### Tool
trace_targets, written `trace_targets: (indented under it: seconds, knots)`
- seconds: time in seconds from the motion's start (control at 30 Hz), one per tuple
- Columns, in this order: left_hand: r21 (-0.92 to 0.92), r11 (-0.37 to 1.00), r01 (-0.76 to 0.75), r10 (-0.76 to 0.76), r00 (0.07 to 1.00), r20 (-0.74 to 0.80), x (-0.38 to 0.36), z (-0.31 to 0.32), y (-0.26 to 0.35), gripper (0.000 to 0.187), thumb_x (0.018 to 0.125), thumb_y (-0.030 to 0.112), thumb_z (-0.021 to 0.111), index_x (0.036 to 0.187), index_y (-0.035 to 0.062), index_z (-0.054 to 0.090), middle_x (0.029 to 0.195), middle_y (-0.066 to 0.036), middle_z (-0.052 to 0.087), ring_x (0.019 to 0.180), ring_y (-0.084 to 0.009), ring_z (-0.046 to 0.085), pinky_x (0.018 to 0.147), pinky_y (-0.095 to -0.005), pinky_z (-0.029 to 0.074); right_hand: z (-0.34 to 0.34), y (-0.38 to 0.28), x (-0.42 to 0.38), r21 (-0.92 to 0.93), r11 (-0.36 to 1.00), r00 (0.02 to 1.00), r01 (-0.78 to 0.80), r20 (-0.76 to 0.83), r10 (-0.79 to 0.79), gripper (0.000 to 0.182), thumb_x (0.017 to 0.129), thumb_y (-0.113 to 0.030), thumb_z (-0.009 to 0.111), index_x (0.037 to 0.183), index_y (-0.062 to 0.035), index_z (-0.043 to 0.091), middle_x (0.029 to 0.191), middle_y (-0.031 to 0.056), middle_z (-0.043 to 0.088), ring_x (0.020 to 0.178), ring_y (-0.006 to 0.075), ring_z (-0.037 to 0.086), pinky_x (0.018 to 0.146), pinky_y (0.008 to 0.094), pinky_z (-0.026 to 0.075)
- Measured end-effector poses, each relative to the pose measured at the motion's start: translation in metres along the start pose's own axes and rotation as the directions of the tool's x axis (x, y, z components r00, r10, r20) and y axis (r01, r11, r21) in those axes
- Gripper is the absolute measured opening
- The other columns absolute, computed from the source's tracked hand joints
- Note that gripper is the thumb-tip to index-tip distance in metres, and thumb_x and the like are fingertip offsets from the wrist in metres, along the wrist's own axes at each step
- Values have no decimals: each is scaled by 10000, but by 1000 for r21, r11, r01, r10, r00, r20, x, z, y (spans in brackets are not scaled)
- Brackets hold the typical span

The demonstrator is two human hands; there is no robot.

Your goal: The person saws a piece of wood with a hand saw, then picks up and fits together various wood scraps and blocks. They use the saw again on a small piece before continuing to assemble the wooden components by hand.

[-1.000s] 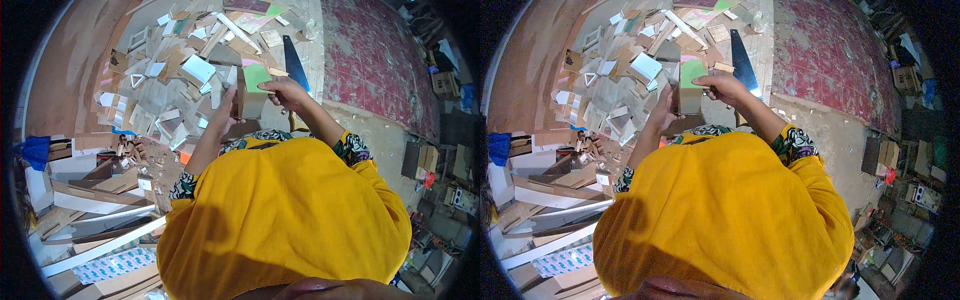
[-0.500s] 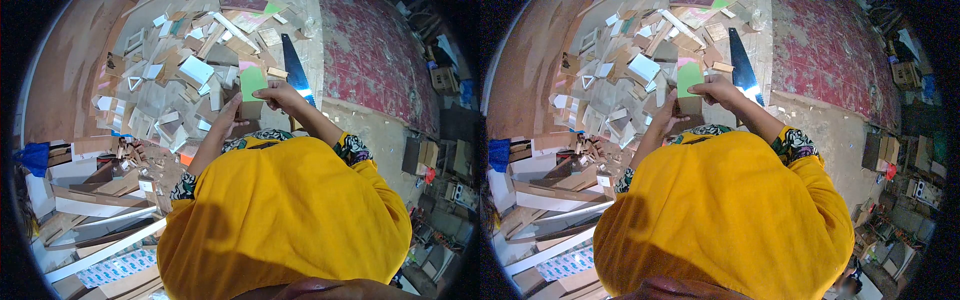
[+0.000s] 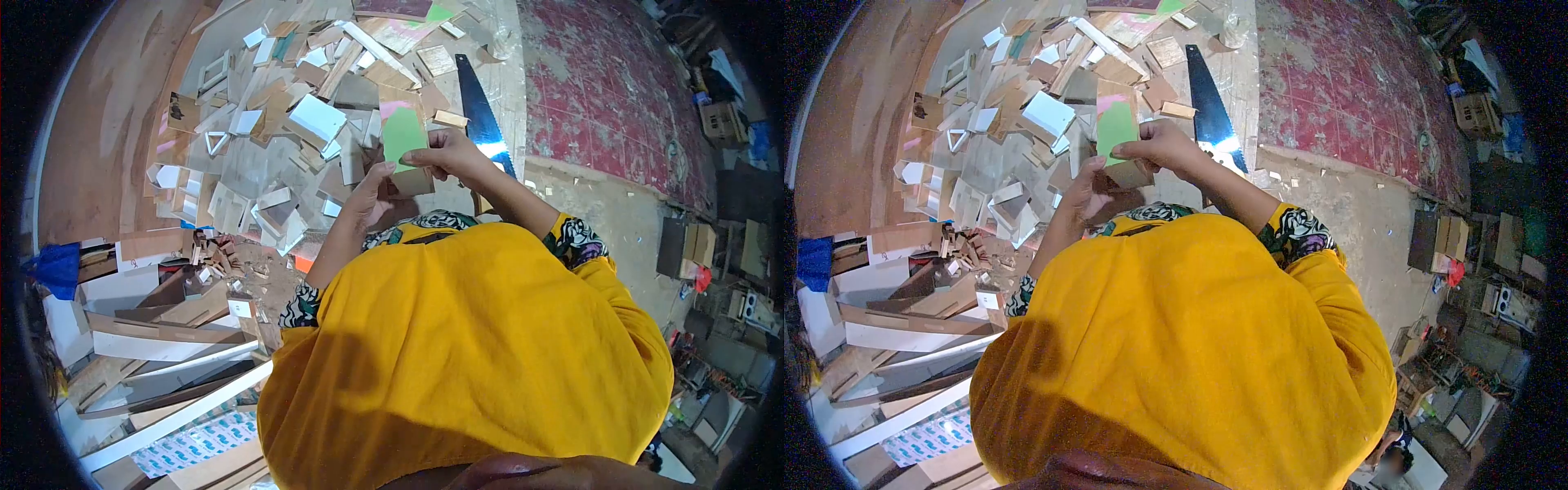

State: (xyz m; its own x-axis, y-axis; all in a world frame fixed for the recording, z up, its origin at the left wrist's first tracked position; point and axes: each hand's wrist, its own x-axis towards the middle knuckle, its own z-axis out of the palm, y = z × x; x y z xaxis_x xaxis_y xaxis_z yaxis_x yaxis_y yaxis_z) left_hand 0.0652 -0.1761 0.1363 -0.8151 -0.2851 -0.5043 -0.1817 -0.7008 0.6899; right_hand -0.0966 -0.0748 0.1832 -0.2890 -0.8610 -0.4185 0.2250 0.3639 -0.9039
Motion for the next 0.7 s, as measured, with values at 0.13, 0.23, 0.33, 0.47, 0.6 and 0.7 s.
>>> trace_targets:
  seconds: [0.13,0.23,0.33,0.47,0.6,0.7]
  knots:
    - [-85,996,-36,44,995,89,-4,3,9,603,732,451,614,1179,66,489,1049,-108,581,951,-216,559,794,-387,458,-6,-1,0,111,990,982,92,154,-108,278,712,-232,755,850,-28,625,608,-16,514,503,54,461,457,200,367]
    - [-128,990,-53,62,996,62,-9,3,19,596,725,445,615,1178,77,493,1071,-118,578,972,-231,559,780,-398,462,-10,6,-1,26,947,940,319,121,-320,419,632,-318,802,887,-25,643,672,15,571,573,117,534,531,241,430]
    - [-238,966,-102,131,985,111,-10,4,26,610,722,444,598,1201,87,477,1113,-131,560,1001,-260,551,778,-423,464,-10,-2,-10,-574,521,722,632,193,-664,438,616,-309,804,931,-51,644,777,54,595,712,182,578,632,288,465]
    - [-350,931,-104,149,983,104,-7,3,31,638,728,454,572,1237,91,444,1163,-144,524,1035,-305,528,779,-460,458,-5,6,-12,-746,384,706,544,161,-690,365,623,-205,772,935,-64,646,902,86,584,836,250,578,704,329,475]
    - [-374,926,-46,108,984,145,-2,1,29,644,731,461,571,1239,88,437,1190,-144,503,1051,-312,515,824,-487,431,-10,21,1,-747,400,720,531,150,-677,344,624,-227,767,908,-67,655,889,82,595,845,271,572,715,363,478]
    - [-350,937,-9,24,999,40,3,5,26,644,728,459,585,1237,92,439,1179,-134,500,1054,-300,508,860,-496,408,-16,32,12,-750,385,742,538,203,-639,312,642,-204,752,896,-59,644,899,89,590,870,284,561,737,368,470]
